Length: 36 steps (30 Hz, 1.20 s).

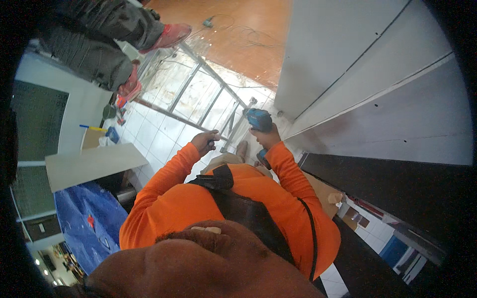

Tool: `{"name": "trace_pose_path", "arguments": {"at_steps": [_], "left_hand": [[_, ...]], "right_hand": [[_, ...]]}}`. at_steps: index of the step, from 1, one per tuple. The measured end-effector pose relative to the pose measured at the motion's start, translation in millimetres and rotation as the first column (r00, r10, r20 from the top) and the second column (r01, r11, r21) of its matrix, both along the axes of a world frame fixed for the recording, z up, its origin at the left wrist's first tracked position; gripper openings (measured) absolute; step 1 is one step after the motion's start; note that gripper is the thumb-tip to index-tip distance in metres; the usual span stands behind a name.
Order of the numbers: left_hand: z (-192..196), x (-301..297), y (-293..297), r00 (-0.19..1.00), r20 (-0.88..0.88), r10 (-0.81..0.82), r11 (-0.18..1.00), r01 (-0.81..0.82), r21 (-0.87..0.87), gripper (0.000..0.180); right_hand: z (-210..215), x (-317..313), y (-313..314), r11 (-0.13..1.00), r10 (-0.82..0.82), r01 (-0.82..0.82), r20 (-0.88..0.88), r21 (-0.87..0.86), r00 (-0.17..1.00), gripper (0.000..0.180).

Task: The person uses a cordless drill to secure white ceiling panels to the ceiling structure. They repeatedly position screws and drive them into the panels while standing on a ladder. Another person is visible in the background moving around the room.

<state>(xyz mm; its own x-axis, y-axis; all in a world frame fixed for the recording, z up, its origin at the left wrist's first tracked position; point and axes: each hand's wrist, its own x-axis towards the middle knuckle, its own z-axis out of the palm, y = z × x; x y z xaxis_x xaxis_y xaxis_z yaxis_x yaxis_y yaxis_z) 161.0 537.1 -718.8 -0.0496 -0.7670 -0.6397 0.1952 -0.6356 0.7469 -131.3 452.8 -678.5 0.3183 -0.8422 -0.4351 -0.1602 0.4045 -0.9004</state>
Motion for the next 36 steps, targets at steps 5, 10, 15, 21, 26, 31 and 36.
{"name": "trace_pose_path", "arguments": {"at_steps": [5, 10, 15, 21, 26, 31, 36], "left_hand": [[52.4, -3.0, 50.6, 0.919, -0.144, 0.367, 0.917, -0.331, 0.224, 0.034], [39.2, 24.4, 92.7, 0.902, -0.215, 0.375, 0.923, -0.385, -0.005, 0.037], [57.9, 41.9, 133.4, 0.769, -0.469, 0.434, 0.881, -0.472, 0.041, 0.043], [55.5, 117.3, 220.4, 0.635, -0.501, 0.588, 0.763, -0.641, 0.084, 0.037], [46.1, 195.2, 305.5, 0.494, -0.399, 0.772, 0.585, -0.798, 0.144, 0.034], [47.6, 246.0, 382.4, 0.228, -0.472, 0.852, 0.323, -0.937, 0.132, 0.033], [30.7, 273.6, 450.1, 0.002, -0.533, 0.846, 0.075, -0.990, 0.116, 0.024]], "right_hand": [[-20.3, 25.9, 36.6, 0.988, 0.140, -0.141, 0.013, 0.057, 0.990, 0.023], [-27.5, 64.1, 63.4, 0.933, 0.350, -0.347, -0.023, 0.093, 0.936, 0.025], [-32.2, 102.1, 97.7, 0.891, 0.453, -0.451, -0.149, 0.053, 0.879, 0.023], [-33.7, 171.7, 143.9, 0.849, 0.524, -0.528, -0.170, 0.024, 0.834, 0.021], [-25.2, 259.0, 193.4, 0.735, 0.662, -0.676, -0.163, -0.048, 0.732, 0.023], [-17.5, 350.6, 231.6, 0.499, 0.847, -0.860, -0.147, -0.110, 0.510, 0.026], [-32.1, 418.0, 263.8, 0.443, 0.894, -0.896, -0.065, -0.004, 0.443, 0.026]]}}
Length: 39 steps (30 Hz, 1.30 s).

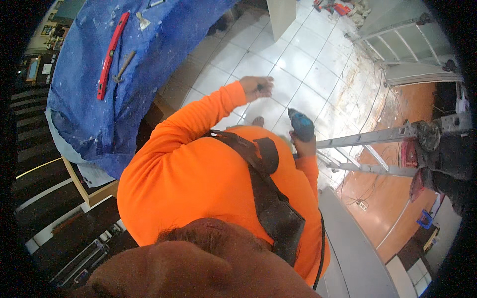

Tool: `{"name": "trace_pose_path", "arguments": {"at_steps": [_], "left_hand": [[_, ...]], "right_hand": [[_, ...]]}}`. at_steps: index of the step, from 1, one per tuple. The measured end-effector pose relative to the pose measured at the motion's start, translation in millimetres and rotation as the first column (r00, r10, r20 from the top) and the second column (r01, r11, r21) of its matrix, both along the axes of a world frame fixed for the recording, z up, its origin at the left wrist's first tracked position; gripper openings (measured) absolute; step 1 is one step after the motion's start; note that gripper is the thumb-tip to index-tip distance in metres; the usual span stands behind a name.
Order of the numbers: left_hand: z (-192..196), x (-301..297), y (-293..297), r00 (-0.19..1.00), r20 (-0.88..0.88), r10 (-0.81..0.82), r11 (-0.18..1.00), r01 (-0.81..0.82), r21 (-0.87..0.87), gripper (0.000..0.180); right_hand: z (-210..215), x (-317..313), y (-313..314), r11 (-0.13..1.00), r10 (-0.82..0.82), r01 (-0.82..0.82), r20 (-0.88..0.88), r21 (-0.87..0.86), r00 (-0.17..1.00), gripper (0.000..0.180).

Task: The person uses a cordless drill to secure white ceiling panels to the ceiling structure. They repeatedly position screws and drive them into the panels while standing on a ladder. Another person is visible in the background moving around the room.

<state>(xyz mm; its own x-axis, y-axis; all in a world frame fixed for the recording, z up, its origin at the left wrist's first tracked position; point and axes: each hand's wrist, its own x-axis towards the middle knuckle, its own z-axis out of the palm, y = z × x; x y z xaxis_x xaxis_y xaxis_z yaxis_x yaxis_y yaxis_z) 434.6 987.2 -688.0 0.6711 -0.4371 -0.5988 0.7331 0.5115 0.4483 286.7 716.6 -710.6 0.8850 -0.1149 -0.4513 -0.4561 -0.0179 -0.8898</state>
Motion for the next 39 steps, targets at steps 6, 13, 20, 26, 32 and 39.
{"name": "trace_pose_path", "arguments": {"at_steps": [6, 13, 20, 26, 32, 39], "left_hand": [[-8.1, 21.2, 81.7, 0.939, -0.144, 0.311, 0.947, -0.293, 0.132, 0.009], [-7.4, 91.0, 147.1, 0.801, -0.191, 0.568, 0.818, -0.524, 0.238, 0.018], [20.2, 167.3, 194.7, 0.743, -0.008, 0.670, 0.708, -0.636, 0.307, 0.014], [33.9, 190.1, 259.7, 0.480, -0.040, 0.876, 0.474, -0.844, 0.249, 0.018], [15.7, 212.0, 393.1, 0.341, 0.138, 0.930, 0.249, -0.860, 0.445, 0.014], [-66.7, 336.1, 567.8, 0.733, 0.405, 0.546, 0.219, -0.592, 0.775, 0.027]], "right_hand": [[28.1, 76.7, 24.0, 0.993, 0.115, -0.116, 0.044, 0.023, 0.992, 0.023], [35.6, 209.7, 50.2, 0.941, 0.218, -0.258, 0.190, 0.217, 0.957, 0.028], [38.8, 343.0, 85.8, 0.844, 0.431, -0.518, 0.395, 0.142, 0.811, 0.033], [32.1, 415.2, 146.3, 0.757, 0.550, -0.646, 0.438, 0.098, 0.711, 0.035], [43.2, 446.4, 250.5, 0.734, 0.603, -0.678, 0.499, -0.040, 0.623, 0.034], [53.1, 472.3, 393.9, 0.771, 0.573, -0.607, 0.626, -0.193, 0.529, 0.035]]}}
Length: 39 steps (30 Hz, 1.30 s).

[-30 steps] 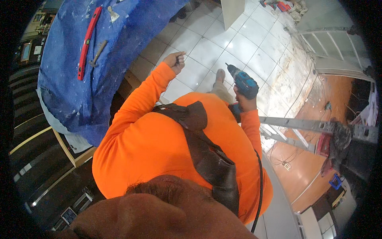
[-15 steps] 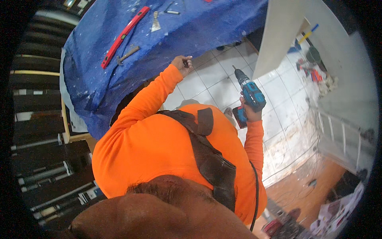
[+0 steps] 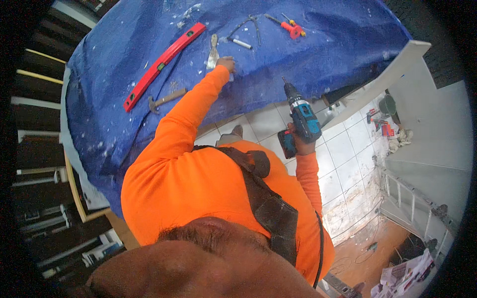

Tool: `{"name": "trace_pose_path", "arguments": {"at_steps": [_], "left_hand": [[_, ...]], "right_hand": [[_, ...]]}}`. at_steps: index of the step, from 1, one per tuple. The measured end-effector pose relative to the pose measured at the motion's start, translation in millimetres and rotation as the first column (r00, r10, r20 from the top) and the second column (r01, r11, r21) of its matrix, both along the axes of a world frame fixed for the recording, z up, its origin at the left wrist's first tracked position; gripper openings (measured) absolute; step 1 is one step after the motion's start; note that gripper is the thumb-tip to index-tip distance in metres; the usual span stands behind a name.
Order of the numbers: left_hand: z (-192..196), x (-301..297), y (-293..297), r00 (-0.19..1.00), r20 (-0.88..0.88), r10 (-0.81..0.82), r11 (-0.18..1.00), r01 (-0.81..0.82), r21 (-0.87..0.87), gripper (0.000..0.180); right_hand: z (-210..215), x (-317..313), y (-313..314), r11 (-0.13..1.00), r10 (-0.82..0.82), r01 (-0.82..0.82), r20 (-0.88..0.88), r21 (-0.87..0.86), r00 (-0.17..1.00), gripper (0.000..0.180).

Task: The person uses a cordless drill to secure white ceiling panels to the ceiling structure. They repeatedly position screws and drive them into the panels while standing on a ladder. Another person is visible in the background moving around the room.

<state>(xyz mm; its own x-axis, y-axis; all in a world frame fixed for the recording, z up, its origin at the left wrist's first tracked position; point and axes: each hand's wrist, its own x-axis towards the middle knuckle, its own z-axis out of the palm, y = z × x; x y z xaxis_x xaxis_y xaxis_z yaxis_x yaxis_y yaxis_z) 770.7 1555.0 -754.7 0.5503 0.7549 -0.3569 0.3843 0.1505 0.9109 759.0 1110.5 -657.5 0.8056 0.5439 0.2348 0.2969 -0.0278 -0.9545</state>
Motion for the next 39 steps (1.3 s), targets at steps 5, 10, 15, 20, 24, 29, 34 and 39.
{"name": "trace_pose_path", "arguments": {"at_steps": [5, 10, 15, 20, 24, 29, 34, 39], "left_hand": [[13.4, 44.4, 23.4, 0.873, -0.433, -0.222, 0.787, 0.423, 0.449, 0.042], [17.1, 56.5, 42.6, 0.849, -0.394, -0.352, 0.534, 0.528, 0.661, 0.041], [35.8, 34.7, 59.5, 0.872, -0.169, -0.460, 0.655, 0.462, 0.598, 0.043], [161.5, -27.0, 89.4, 0.891, 0.303, -0.338, 0.888, 0.409, -0.211, 0.080], [216.5, -61.3, 101.5, 0.759, 0.553, -0.343, 0.870, 0.479, -0.118, 0.073], [204.1, -87.4, 136.4, 0.920, 0.251, -0.300, 0.946, 0.255, 0.198, 0.047], [184.5, -112.9, 159.2, 0.939, 0.300, -0.166, 0.986, 0.152, 0.072, 0.035], [171.3, -107.4, 179.9, 0.951, 0.279, -0.137, 0.991, 0.131, 0.041, 0.031]], "right_hand": [[31.9, -11.5, 97.9, 0.999, 0.007, -0.001, -0.107, 0.053, 0.994, 0.026], [79.6, -2.1, 184.1, 0.998, -0.033, 0.049, 0.404, -0.028, 0.914, 0.021], [75.3, 16.3, 242.8, 1.000, 0.008, 0.006, 0.460, -0.028, 0.888, 0.018], [49.4, 28.2, 311.8, 0.989, 0.144, -0.143, 0.550, -0.045, 0.822, 0.025], [48.4, 0.3, 379.6, 0.952, 0.269, -0.273, 0.047, 0.135, 0.962, 0.066], [16.2, -33.9, 452.7, 0.899, 0.374, -0.403, 0.179, 0.170, 0.910, 0.082], [5.4, -42.3, 469.0, 0.876, 0.481, -0.478, 0.130, -0.055, 0.867, 0.090], [7.7, -34.3, 451.3, 0.907, 0.421, -0.401, 0.247, -0.128, 0.873, 0.080]]}}
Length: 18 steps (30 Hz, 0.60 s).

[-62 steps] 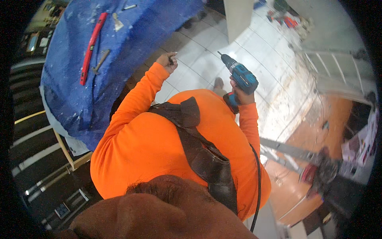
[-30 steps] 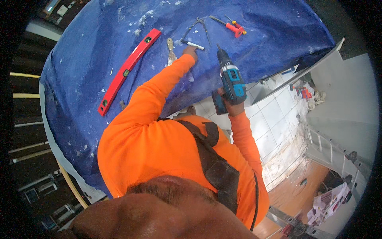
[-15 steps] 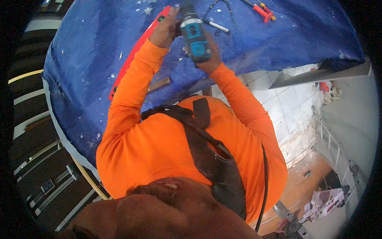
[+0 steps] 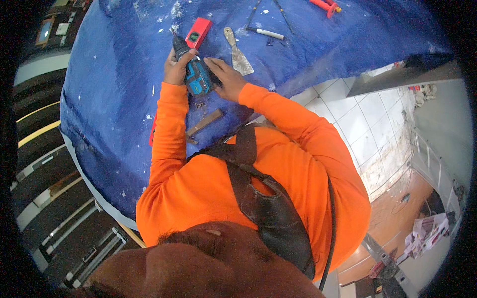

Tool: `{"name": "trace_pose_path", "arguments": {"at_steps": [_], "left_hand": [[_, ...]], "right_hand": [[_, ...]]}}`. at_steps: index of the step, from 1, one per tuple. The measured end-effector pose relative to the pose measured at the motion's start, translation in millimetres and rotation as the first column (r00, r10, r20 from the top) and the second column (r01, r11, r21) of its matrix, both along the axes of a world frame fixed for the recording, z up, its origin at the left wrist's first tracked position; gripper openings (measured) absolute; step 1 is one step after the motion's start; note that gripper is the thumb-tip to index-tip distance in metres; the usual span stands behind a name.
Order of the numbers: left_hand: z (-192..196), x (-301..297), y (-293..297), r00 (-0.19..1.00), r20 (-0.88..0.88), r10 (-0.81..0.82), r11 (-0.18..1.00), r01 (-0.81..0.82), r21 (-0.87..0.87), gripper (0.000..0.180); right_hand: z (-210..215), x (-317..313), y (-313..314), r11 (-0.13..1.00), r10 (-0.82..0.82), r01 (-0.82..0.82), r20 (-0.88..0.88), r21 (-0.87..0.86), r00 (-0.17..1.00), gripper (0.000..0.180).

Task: The person uses a cordless drill to secure white ceiling panels to the ceiling structure. They repeatedly position screws and drive them into the panels while standing on a ladder. Another person is visible in the background moving around the room.

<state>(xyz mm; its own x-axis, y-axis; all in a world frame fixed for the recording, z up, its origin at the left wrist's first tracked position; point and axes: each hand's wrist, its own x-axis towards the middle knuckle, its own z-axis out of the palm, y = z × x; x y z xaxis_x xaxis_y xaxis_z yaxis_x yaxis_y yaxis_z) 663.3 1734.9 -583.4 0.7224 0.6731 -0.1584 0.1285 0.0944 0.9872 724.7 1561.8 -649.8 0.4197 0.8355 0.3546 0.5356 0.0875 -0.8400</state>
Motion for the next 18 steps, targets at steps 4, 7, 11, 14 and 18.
{"name": "trace_pose_path", "arguments": {"at_steps": [4, 7, 11, 14, 18], "left_hand": [[-14.7, 12.0, 13.5, 1.000, -0.001, 0.025, 0.999, -0.025, -0.032, 0.032], [-18.1, 17.2, 14.7, 0.999, -0.005, 0.038, 0.997, -0.039, -0.064, 0.038], [-14.8, 17.7, 2.9, 0.998, 0.023, 0.060, 0.992, -0.057, -0.109, 0.050], [-9.8, 13.6, 0.4, 0.986, 0.011, 0.165, 0.972, -0.160, -0.170, 0.059], [-4.3, 12.7, -1.2, 0.999, 0.020, 0.041, 0.989, -0.038, -0.145, 0.061]], "right_hand": [[-35.1, 11.0, -43.8, 0.990, -0.138, 0.136, -0.081, -0.031, 0.987, 0.067], [-24.1, 14.5, -89.7, 0.939, -0.296, 0.244, -0.208, -0.240, 0.933, 0.060], [-49.8, 11.5, -144.9, 0.882, -0.461, 0.391, -0.308, -0.262, 0.832, 0.057], [-60.9, 1.0, -182.9, 0.856, -0.509, 0.441, -0.288, -0.270, 0.811, 0.057], [-68.6, -20.9, -226.4, 0.791, -0.611, 0.555, -0.282, -0.260, 0.739, 0.053]]}}
